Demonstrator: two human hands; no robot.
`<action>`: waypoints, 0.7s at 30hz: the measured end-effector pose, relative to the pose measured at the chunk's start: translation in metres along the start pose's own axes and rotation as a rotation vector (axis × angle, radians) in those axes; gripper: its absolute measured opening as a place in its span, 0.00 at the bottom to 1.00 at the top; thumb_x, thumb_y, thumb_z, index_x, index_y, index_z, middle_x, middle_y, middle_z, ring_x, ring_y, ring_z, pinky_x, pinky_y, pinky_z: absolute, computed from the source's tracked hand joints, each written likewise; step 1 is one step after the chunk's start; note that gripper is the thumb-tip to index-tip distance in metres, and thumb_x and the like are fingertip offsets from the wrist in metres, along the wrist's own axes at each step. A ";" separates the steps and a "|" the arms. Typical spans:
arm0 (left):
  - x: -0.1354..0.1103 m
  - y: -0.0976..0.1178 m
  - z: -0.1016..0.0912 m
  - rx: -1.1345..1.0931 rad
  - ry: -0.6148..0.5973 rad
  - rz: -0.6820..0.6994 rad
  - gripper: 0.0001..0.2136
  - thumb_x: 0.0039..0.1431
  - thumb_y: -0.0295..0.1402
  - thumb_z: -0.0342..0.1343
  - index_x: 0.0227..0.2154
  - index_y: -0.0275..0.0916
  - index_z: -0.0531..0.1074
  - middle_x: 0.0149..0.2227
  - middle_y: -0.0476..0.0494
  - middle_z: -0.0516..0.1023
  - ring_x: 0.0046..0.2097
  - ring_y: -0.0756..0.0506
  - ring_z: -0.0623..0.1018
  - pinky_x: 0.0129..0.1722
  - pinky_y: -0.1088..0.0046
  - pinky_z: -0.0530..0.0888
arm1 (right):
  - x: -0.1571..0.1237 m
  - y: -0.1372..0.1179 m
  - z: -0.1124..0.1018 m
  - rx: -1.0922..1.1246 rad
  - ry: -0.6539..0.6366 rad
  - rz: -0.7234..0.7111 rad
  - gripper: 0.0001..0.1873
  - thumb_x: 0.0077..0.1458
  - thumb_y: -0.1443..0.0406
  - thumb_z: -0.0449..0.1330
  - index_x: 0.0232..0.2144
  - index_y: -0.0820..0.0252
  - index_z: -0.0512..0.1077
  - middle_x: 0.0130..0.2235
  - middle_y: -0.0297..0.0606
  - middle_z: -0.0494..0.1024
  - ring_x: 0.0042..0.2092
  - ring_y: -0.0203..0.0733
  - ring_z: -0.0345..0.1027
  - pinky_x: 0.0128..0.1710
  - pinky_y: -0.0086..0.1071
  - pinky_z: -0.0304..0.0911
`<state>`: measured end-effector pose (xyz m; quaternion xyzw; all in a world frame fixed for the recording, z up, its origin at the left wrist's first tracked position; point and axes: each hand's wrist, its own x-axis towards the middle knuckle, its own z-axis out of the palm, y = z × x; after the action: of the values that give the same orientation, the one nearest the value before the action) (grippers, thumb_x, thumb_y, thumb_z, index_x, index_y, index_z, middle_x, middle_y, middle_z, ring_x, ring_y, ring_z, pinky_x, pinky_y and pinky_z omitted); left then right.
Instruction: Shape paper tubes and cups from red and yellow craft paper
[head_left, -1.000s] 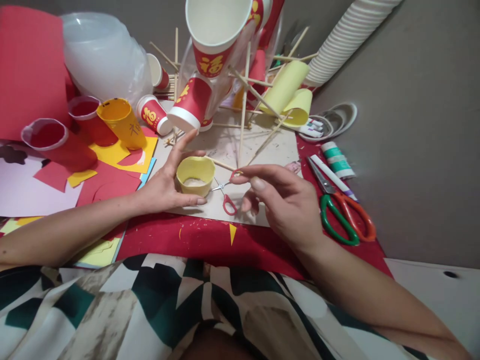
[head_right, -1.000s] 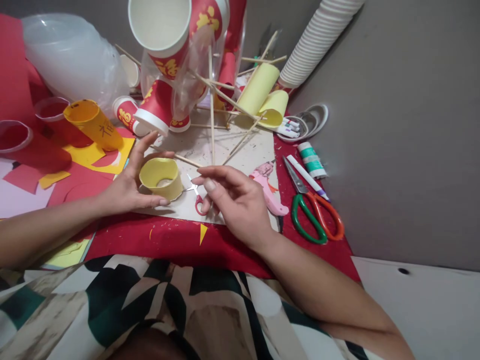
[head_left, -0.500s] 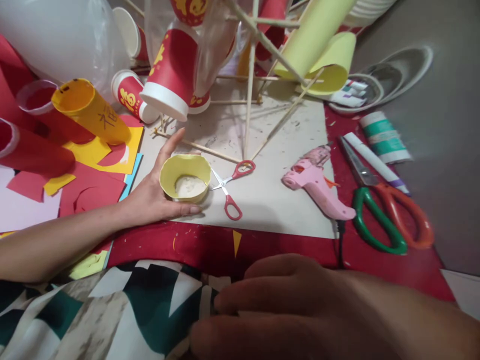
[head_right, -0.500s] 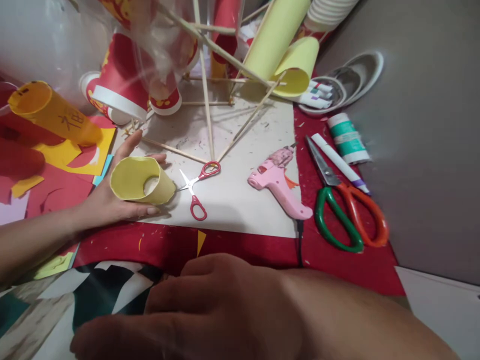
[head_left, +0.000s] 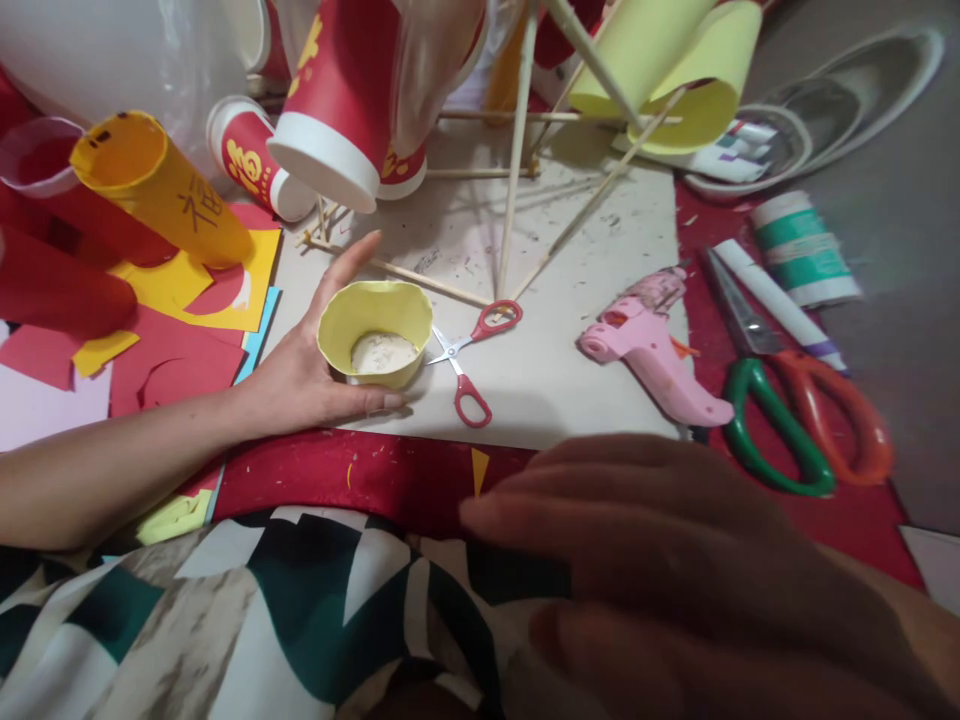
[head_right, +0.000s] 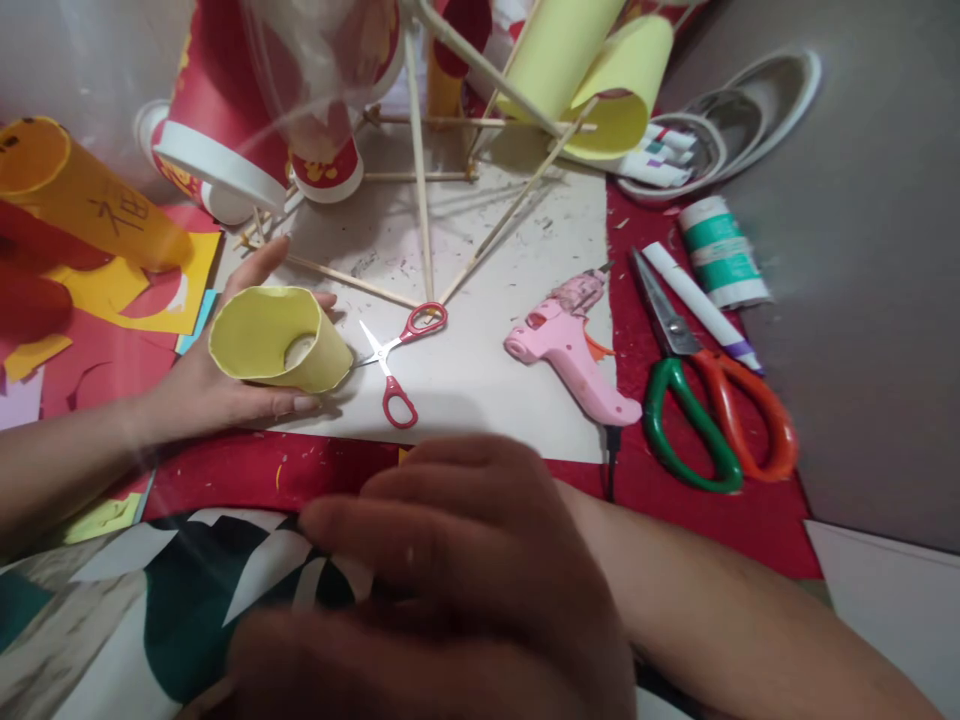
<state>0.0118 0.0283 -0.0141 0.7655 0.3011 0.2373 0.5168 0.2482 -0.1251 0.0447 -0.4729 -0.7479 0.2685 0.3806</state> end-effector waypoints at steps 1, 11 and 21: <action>0.000 0.000 0.000 0.007 0.000 -0.003 0.57 0.48 0.42 0.73 0.72 0.45 0.39 0.62 0.35 0.70 0.62 0.33 0.72 0.66 0.47 0.66 | 0.004 0.008 -0.005 -0.055 -0.040 -0.116 0.17 0.58 0.62 0.66 0.50 0.38 0.78 0.43 0.32 0.85 0.42 0.49 0.81 0.42 0.41 0.80; 0.005 -0.001 -0.008 -0.018 -0.054 0.056 0.60 0.43 0.44 0.75 0.72 0.46 0.41 0.60 0.37 0.73 0.62 0.34 0.73 0.66 0.53 0.68 | 0.031 0.058 0.028 -0.229 0.392 -0.166 0.14 0.63 0.65 0.60 0.51 0.53 0.76 0.37 0.38 0.84 0.31 0.40 0.78 0.33 0.35 0.75; 0.012 -0.012 -0.023 -0.387 -0.213 -0.023 0.50 0.41 0.43 0.75 0.68 0.48 0.57 0.62 0.36 0.72 0.63 0.33 0.74 0.58 0.57 0.75 | 0.047 0.082 0.038 -0.474 -0.005 -0.104 0.15 0.63 0.63 0.59 0.48 0.61 0.79 0.50 0.48 0.81 0.49 0.49 0.78 0.44 0.40 0.74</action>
<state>0.0022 0.0548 -0.0161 0.6692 0.2024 0.2025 0.6857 0.2464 -0.0502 -0.0245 -0.5093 -0.8142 0.0668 0.2706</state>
